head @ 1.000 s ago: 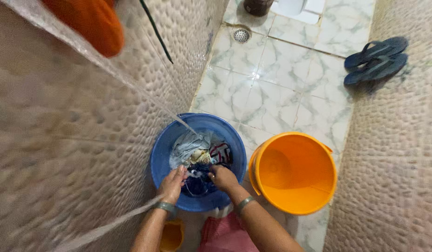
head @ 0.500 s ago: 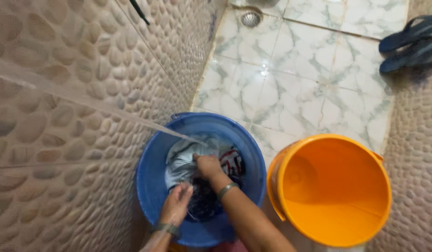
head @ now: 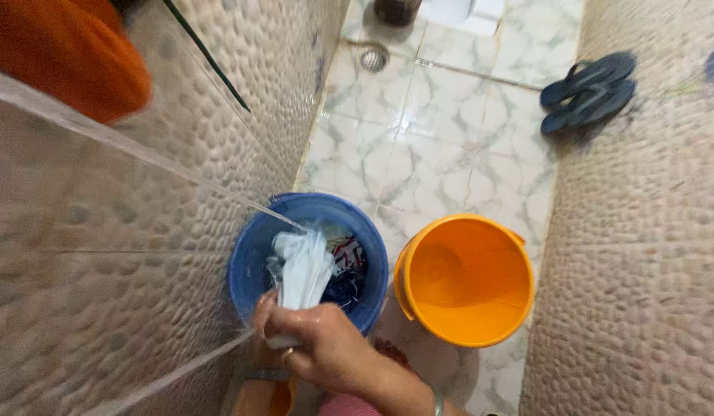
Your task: The person washes several pieces of clothing by hand under a running tap in a bathroom. They repeatedly submerge, scrub, and rinse items in a blue bucket, then wring them out and hang them on a wall-mounted rail. The process continues with multiple garments of different colors.
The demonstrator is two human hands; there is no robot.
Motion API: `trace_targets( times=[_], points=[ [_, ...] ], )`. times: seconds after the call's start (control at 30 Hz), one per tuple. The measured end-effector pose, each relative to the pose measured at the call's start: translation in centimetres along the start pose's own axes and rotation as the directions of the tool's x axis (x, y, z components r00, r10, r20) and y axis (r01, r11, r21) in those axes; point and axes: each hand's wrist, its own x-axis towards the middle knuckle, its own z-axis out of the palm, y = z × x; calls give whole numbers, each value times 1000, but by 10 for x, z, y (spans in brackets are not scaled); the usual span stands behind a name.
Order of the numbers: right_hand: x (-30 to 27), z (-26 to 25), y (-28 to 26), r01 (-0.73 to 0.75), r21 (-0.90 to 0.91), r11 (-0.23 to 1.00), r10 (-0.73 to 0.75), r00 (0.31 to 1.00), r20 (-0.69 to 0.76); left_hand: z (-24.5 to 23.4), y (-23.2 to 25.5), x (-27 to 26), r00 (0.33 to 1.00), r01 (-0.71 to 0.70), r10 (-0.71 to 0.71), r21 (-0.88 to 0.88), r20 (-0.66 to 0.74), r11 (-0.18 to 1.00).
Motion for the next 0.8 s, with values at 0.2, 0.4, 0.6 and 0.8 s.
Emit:
trace_targets(
  times=[0.2,0.4,0.6,0.8],
  points=[
    [41,-46,-155,1,-53,999,-3,999,-39,-12,86,-67,952,-270,303,334,-50,903],
    [54,-86,-236,64,-194,979,-98,980,-170,-41,150,-101,968,76,45,-456,248,887],
    [37,-99,-244,-64,-89,994,28,932,-361,-21,228,-159,925,-380,329,544,193,748],
    [7,-103,-230,-138,129,982,181,879,-441,-10,269,-187,966,-196,173,108,192,975]
  ],
)
